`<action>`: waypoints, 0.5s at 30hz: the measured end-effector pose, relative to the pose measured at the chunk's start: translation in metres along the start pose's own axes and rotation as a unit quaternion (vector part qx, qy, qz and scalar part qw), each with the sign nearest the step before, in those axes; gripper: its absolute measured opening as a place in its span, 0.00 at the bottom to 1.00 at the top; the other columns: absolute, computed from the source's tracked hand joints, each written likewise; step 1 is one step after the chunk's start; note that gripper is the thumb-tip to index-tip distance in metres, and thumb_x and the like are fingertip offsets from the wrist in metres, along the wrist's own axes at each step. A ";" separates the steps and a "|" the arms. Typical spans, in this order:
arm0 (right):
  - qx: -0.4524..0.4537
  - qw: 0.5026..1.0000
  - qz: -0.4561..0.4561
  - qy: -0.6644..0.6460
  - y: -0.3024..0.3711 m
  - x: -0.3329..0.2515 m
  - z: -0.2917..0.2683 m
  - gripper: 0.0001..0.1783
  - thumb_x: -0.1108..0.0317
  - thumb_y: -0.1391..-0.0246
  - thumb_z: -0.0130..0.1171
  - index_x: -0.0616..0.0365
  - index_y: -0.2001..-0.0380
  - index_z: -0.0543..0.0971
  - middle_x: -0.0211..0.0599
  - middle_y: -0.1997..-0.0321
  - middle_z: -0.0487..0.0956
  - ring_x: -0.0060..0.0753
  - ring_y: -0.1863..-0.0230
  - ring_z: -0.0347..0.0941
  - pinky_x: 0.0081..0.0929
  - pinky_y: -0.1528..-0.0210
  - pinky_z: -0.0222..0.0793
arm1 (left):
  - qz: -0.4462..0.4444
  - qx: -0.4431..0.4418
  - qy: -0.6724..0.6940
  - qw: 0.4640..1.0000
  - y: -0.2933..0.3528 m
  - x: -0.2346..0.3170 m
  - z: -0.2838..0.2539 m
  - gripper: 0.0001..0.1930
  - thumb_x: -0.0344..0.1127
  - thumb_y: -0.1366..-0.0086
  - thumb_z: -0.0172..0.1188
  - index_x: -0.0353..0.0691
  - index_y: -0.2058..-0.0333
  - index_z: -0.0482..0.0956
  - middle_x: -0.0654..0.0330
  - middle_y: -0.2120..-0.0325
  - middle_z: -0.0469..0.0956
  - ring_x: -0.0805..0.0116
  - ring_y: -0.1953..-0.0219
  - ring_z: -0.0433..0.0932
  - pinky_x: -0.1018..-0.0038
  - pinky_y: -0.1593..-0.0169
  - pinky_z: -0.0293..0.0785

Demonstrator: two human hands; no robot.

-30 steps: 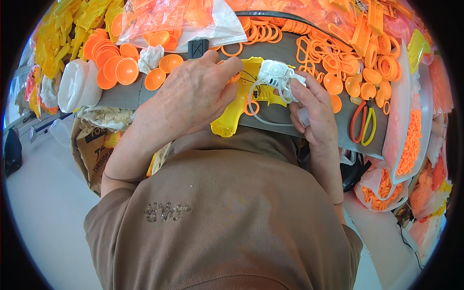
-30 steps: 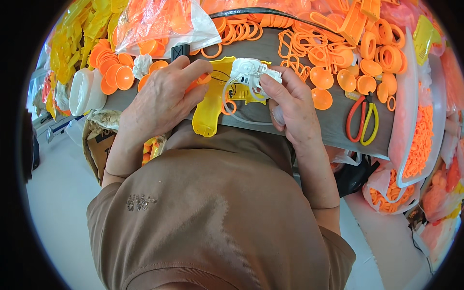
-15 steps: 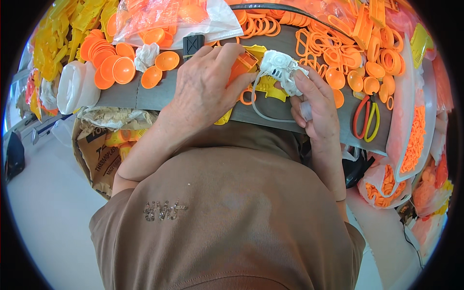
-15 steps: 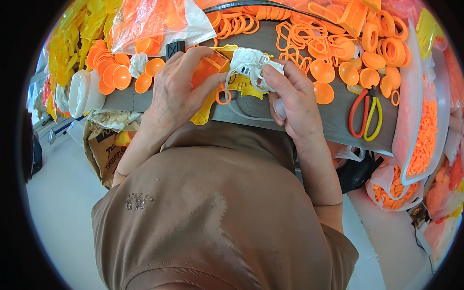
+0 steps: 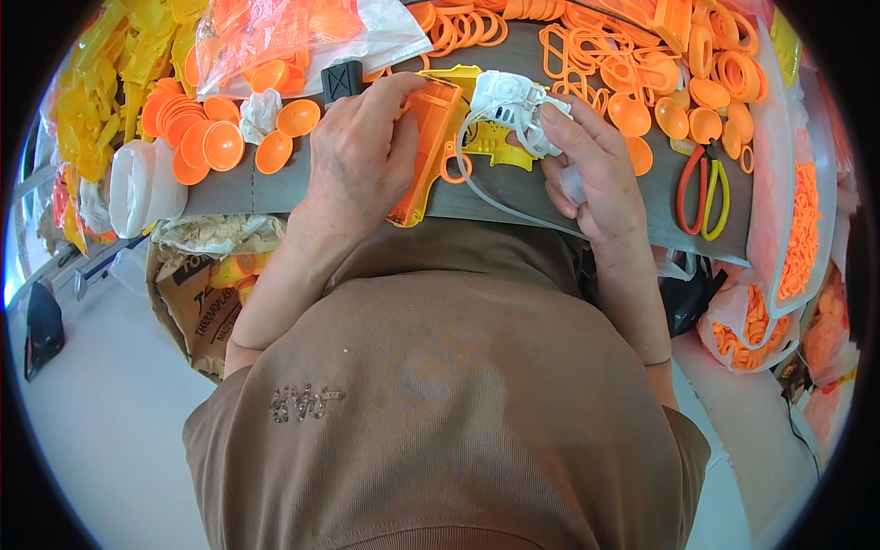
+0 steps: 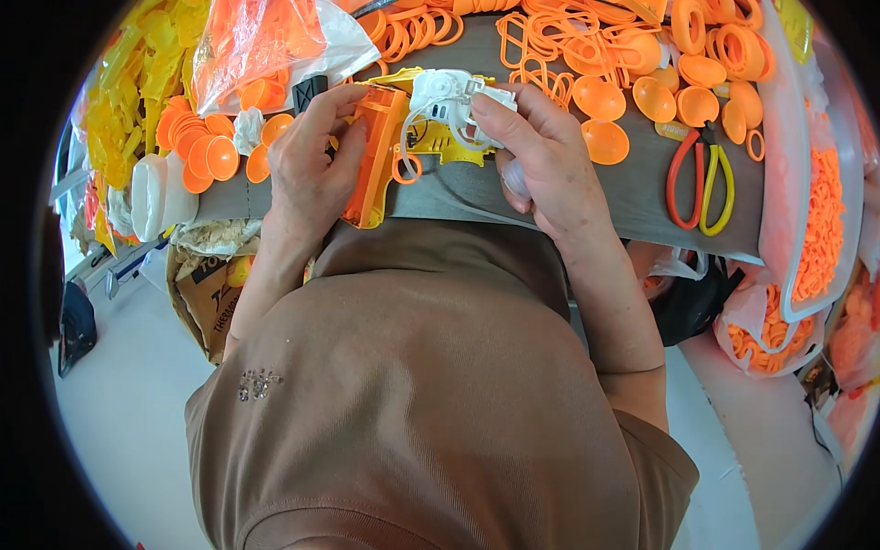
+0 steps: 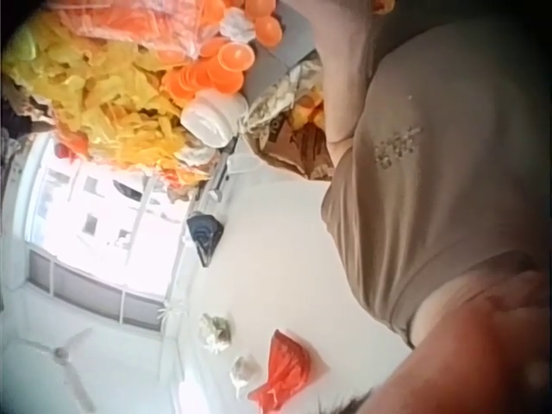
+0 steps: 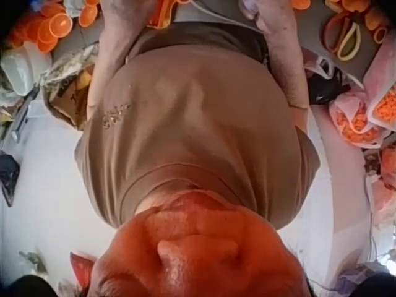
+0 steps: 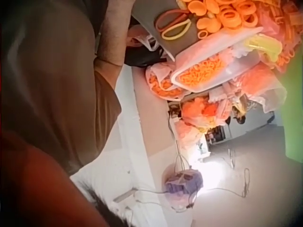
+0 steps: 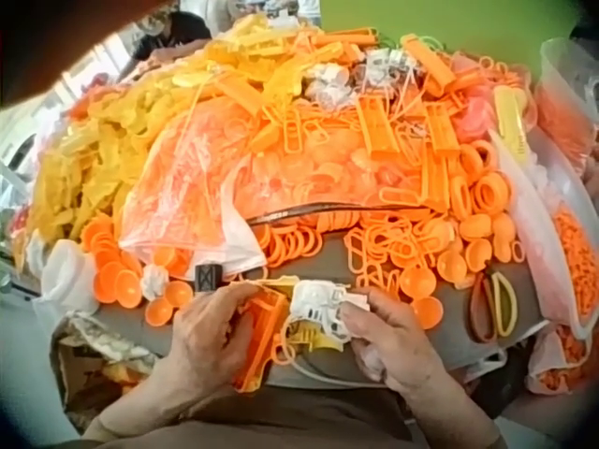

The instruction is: The recorder is assembling yellow and orange plastic toy guns, fitting nozzles and internal components together.

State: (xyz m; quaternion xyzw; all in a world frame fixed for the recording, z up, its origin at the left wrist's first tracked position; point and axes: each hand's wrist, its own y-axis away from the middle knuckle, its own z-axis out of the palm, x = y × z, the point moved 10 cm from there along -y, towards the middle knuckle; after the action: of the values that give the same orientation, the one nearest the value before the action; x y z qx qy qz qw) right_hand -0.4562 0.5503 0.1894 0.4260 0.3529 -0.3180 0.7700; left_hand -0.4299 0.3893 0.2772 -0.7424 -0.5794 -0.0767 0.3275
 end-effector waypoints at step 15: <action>0.004 1.000 -0.002 0.007 -0.001 0.000 0.000 0.20 0.60 0.43 0.53 0.65 0.55 0.71 0.38 0.67 0.78 0.09 0.91 0.55 0.09 0.93 0.46 | 0.082 0.027 -0.070 0.994 0.003 0.011 0.006 0.14 0.18 0.53 0.55 0.36 0.65 0.71 0.57 0.80 0.71 0.59 0.80 0.70 0.69 0.75 0.63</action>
State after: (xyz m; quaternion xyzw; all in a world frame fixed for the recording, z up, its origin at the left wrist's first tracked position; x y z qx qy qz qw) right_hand -0.4573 0.5498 0.1883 0.4303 0.3575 -0.3176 0.7656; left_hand -0.4259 0.4013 0.2765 -0.7816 -0.5401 0.0183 0.3117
